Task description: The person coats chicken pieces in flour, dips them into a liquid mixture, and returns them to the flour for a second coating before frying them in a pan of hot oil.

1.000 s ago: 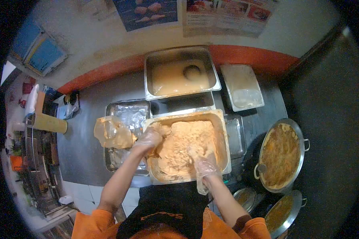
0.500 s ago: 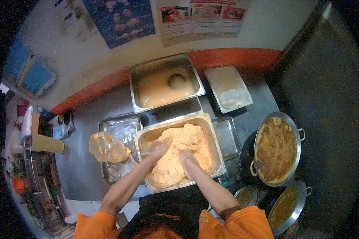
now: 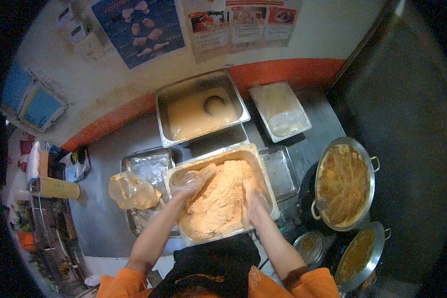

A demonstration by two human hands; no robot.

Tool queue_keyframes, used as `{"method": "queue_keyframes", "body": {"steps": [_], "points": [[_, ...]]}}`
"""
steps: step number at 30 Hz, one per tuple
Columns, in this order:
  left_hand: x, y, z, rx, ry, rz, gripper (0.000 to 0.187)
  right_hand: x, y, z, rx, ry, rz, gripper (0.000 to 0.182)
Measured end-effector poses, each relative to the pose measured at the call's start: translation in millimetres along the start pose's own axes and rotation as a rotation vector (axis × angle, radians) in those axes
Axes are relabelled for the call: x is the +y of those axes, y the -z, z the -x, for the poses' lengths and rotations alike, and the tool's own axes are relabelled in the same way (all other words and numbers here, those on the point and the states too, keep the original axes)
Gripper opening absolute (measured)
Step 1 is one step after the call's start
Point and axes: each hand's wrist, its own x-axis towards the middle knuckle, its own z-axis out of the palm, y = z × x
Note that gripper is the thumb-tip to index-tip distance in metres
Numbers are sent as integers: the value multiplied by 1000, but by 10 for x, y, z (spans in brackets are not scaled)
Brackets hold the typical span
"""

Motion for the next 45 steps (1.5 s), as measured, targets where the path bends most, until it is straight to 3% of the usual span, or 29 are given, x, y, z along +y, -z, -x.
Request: {"method": "queue_keyframes", "body": {"steps": [2, 4, 6, 10, 13, 14, 16, 18, 21, 22, 23, 25, 26, 28, 29, 30, 32, 33, 35, 36, 37, 39, 42, 44, 45], "points": [[448, 105, 58, -77, 122, 65, 87, 103, -175, -292, -40, 198, -214, 42], [600, 56, 106, -115, 193, 74, 87, 162, -254, -718, -203, 41, -402, 50], [602, -44, 3, -107, 173, 25, 83, 57, -250, -799, -259, 22, -370, 51], [407, -258, -157, -86, -1, 37, 67, -236, -281, -262, -191, 266, 221, 53], [288, 14, 133, -257, -79, 229, 61, -330, -360, 331, -146, 518, 828, 54], [271, 118, 299, -224, -127, 140, 49, -306, -384, 527, -143, 602, 1016, 55], [98, 165, 626, -227, -88, 399, 47, -187, -415, 862, -178, 728, 1305, 56], [-143, 95, 933, -274, 97, 1094, 59, -80, -426, 1103, -219, 801, 1439, 57], [-33, 82, 1541, 63, 226, 1415, 56, -155, -462, 1183, -259, 847, 1342, 54], [58, 132, 1727, 147, 271, 1495, 50, -263, -356, 939, -212, 737, 1256, 51], [-34, 113, 1772, 71, 316, 1601, 49, -375, -253, 692, -159, 635, 1164, 50], [-205, 85, 1777, -104, 375, 1811, 45, -623, -330, 211, -117, 470, 1269, 47], [-85, 107, 1750, -100, 311, 1775, 47, -741, -423, 137, -89, 508, 1498, 46], [-85, 1, 1653, -13, 68, 1480, 47, -678, -552, 0, -159, 521, 1654, 43], [-51, -41, 1556, 12, 89, 1464, 48, -613, -625, -147, -199, 528, 1732, 43], [-12, -79, 1460, 38, 110, 1447, 49, -393, -529, -626, -239, 592, 1657, 47], [168, -96, 1178, 21, 424, 1667, 52, -177, -465, -867, -269, 572, 1530, 44], [38, -234, 981, 21, 391, 1584, 52, -146, -459, -990, -273, 575, 1463, 42], [-370, -681, 560, 22, 346, 1416, 52, 214, -340, -1474, -414, 629, 1040, 37], [-487, -805, 492, 29, 365, 1376, 51, 271, -359, -1521, -389, 614, 1001, 35], [-538, -838, 433, 36, 375, 1332, 50, 294, -410, -1478, -365, 600, 962, 32], [-612, -880, 382, 19, 357, 1295, 47, 211, -587, -1313, -124, 508, 1224, 29], [-480, -699, 495, -75, 325, 1267, 41, -79, -581, -395, 23, 675, 1153, 30], [-172, -402, 693, -148, 370, 1226, 35, -131, -323, -133, -81, 859, 1281, 29], [-136, -366, 769, -150, 290, 1280, 32, -208, -277, 121, -106, 867, 1367, 29]]}}
